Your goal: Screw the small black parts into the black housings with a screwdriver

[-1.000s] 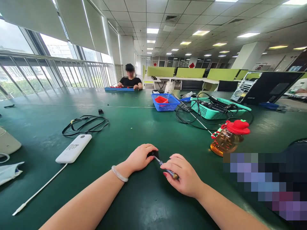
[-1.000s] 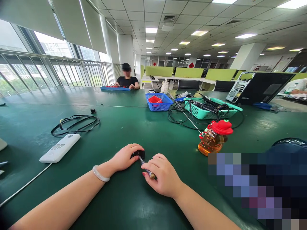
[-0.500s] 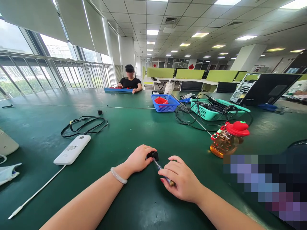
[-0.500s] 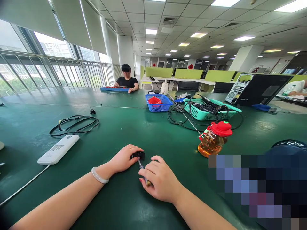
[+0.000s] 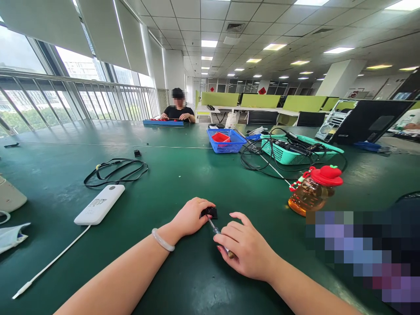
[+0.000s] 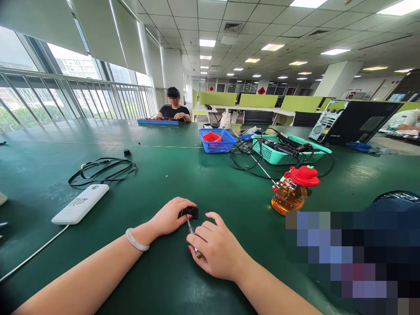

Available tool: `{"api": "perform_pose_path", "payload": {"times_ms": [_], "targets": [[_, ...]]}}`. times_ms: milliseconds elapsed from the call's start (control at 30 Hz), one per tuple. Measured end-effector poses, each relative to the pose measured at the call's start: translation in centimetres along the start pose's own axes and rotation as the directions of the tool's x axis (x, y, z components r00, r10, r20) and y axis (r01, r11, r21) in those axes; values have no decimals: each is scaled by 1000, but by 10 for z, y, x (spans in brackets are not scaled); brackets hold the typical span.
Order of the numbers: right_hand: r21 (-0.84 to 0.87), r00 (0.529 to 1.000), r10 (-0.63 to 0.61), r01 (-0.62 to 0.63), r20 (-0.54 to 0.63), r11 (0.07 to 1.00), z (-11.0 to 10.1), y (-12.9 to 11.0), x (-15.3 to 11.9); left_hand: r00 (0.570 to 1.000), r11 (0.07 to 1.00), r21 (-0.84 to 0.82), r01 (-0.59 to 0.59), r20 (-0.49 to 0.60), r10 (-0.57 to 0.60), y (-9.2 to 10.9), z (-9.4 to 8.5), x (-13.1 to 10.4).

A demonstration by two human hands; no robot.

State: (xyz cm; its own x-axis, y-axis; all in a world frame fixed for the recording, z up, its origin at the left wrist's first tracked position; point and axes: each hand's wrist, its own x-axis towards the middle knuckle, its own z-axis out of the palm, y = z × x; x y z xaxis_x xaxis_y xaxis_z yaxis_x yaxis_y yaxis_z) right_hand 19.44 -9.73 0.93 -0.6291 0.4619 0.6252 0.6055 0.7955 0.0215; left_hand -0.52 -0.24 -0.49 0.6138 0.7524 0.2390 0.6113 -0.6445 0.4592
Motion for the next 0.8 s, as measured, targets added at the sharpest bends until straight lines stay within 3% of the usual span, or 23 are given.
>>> {"api": "perform_pose_path", "payload": {"times_ms": [167,533,800], "targets": [[-17,996,43,-42,75,999,3,0,-1,1000,1000,-4,22,13,-22,2,-1,1],[-10,999,16,-16,-29,1000,-4,-1,0,1000,1000,5,-7,-11,7,-3,2,1],[-29,998,44,-43,50,999,0,0,0,999,999,10,33,-5,-33,-1,1,3]]}}
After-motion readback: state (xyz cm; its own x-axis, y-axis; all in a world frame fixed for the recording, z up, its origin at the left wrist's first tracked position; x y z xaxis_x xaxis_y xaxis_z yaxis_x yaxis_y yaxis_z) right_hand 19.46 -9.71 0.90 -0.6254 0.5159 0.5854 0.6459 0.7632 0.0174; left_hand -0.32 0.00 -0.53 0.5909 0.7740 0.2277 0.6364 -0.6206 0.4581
